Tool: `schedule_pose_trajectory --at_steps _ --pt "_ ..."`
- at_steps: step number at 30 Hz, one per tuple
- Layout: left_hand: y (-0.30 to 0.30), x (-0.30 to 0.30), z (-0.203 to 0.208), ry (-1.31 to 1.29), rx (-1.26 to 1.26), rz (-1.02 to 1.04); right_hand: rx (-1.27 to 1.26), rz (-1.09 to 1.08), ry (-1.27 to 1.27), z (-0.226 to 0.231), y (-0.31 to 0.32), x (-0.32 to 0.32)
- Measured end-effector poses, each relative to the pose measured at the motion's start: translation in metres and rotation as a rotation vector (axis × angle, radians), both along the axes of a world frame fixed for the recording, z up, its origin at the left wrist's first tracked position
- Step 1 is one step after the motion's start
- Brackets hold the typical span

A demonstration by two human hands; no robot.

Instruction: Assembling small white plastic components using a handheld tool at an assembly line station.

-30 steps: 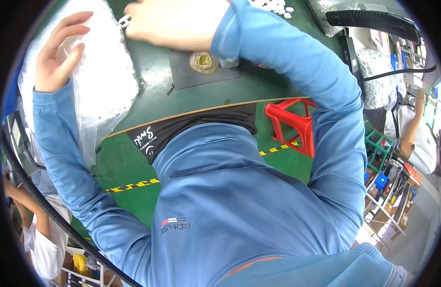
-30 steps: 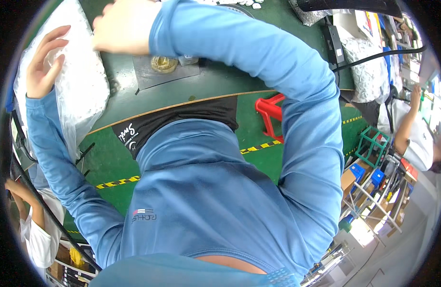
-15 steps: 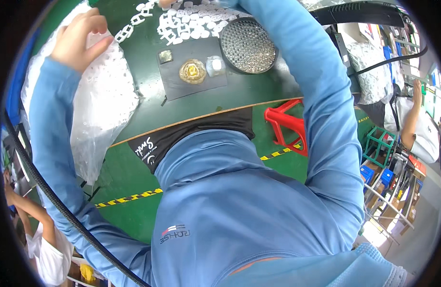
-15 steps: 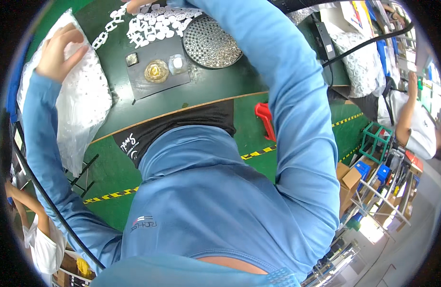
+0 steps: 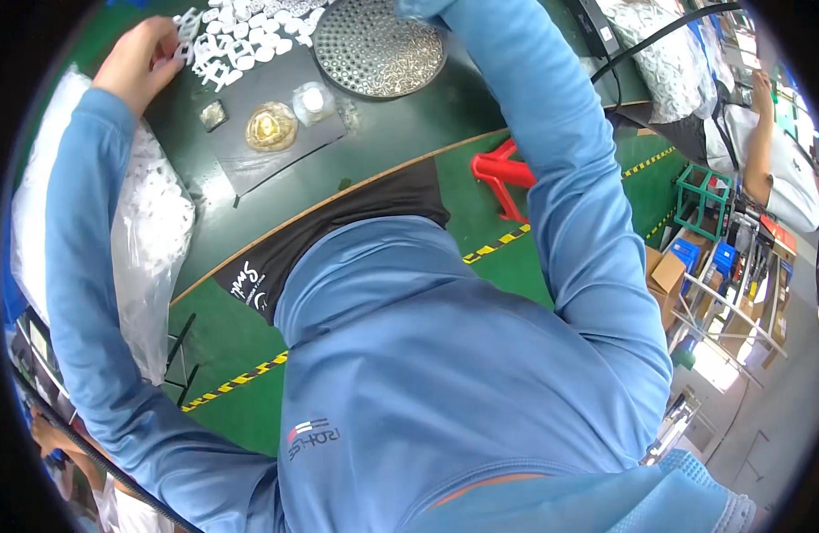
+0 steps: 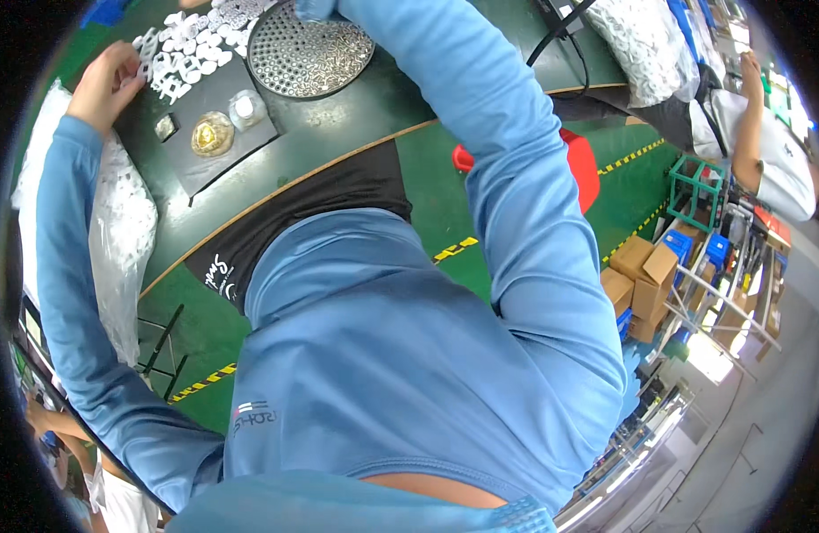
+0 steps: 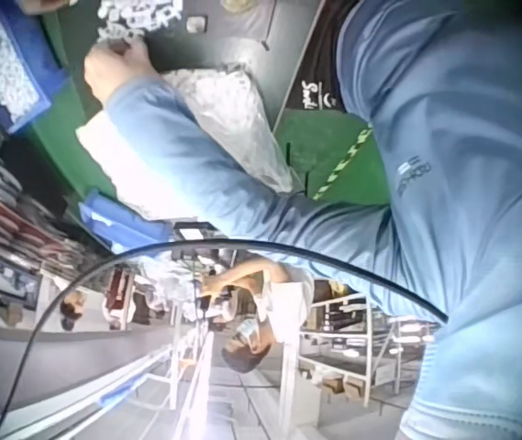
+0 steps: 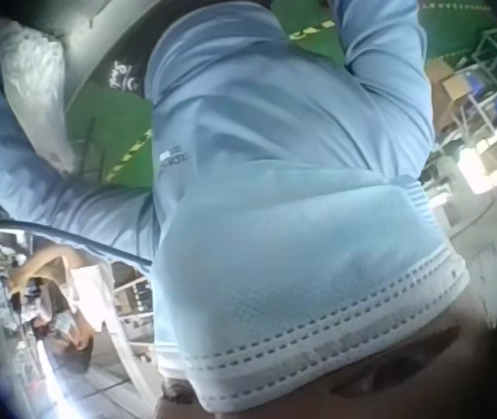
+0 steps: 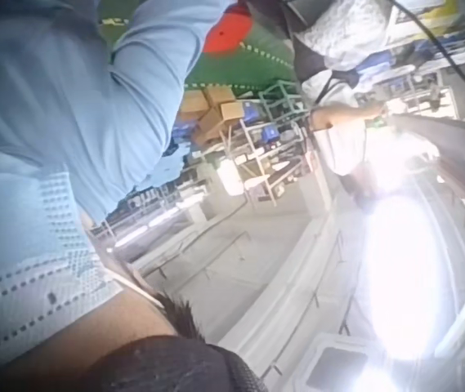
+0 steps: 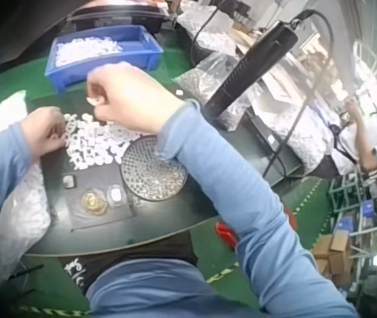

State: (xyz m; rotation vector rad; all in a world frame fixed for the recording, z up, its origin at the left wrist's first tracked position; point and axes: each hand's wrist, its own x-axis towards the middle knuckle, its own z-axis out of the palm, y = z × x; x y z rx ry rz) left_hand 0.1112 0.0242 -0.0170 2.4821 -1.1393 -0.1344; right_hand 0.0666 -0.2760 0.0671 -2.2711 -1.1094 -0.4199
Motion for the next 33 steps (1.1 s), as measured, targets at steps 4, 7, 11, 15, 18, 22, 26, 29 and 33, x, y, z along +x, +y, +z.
schedule_pose_trajectory --at_steps 4,7,11,15,18,22,26,29,33 --pt "-0.023 -0.023 0.034 -0.33 0.304 0.034 -0.158 -0.159 0.036 -0.019 -0.016 -0.014" --pt "-0.041 -0.02 0.049 -0.06 0.01 0.036 0.3 -0.059 0.132 -0.021 -0.015 -0.029" --pt "-0.097 -0.08 0.07 0.443 -0.797 0.157 0.682 0.156 0.172 -0.005 -0.002 -0.053" --pt "-0.087 -0.081 0.061 0.717 -0.869 0.2 0.042 -0.359 0.373 0.018 0.008 -0.07" --pt "-0.059 -0.071 0.042 0.82 -0.825 0.099 0.012 -0.264 0.375 0.032 0.011 -0.075" --pt "-0.054 -0.061 0.04 0.923 -0.789 0.016 0.698 0.264 0.408 -0.014 -0.008 -0.06" --pt "-0.059 -0.066 0.044 0.886 -0.641 0.033 0.544 0.237 0.339 -0.019 -0.01 -0.056" --pt "-0.059 -0.068 0.042 0.772 -0.697 0.101 0.396 0.111 0.302 -0.006 -0.016 -0.068" --pt "-0.053 -0.058 0.043 0.791 -0.61 0.059 0.393 0.103 0.375 -0.006 -0.027 -0.088"
